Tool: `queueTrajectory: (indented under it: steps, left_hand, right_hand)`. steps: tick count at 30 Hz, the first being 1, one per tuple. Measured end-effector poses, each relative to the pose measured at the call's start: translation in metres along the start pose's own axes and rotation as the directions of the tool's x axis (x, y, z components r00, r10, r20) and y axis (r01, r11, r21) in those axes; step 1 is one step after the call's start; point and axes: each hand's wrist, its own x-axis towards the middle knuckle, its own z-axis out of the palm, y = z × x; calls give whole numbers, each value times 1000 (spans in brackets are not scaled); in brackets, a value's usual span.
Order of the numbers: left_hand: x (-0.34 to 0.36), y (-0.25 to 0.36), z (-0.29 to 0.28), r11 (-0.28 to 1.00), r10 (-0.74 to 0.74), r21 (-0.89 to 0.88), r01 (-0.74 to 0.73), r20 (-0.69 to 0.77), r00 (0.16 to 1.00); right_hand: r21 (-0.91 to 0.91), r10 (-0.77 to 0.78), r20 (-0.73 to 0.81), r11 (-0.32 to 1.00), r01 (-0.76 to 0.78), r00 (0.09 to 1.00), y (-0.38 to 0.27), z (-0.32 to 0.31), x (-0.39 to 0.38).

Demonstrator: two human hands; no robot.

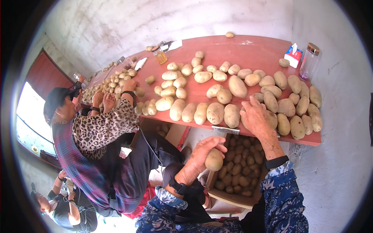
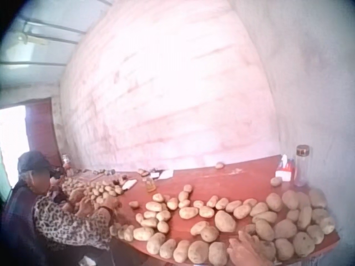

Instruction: Sorting potatoes by hand on a table and placing them into boxes.

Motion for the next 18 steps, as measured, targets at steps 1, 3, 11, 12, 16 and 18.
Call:
queueTrajectory:
  steps: [1, 3, 11, 12, 16, 18]
  left_hand:
    - [0, 2, -3, 1000, 14, -16, -13, 40, 999]
    - [1, 7, -8, 996, 85, 3, -85, -2, 996]
    - [6, 22, -10, 989, 86, -112, -100, -128, 988]
    - [7, 26, -10, 986, 101, -126, -113, -94, 990]
    - [22, 55, -16, 957, 277, -46, -286, -143, 950]
    - [34, 72, -20, 940, 330, -26, -341, -193, 924]
  right_hand:
    - [-11, 3, -19, 1000, -3, 1000, 1, -1, -2]
    - [-31, -40, 45, 999, 42, 998, 2, -5, -4]
    - [7, -123, -141, 992, 126, 982, -6, -22, -4]
    - [38, -150, -157, 987, 157, 976, -7, -24, -4]
    - [68, -118, -141, 989, 129, 983, -9, -31, -6]
    - [69, -179, -152, 979, 191, 972, -10, -33, -8]
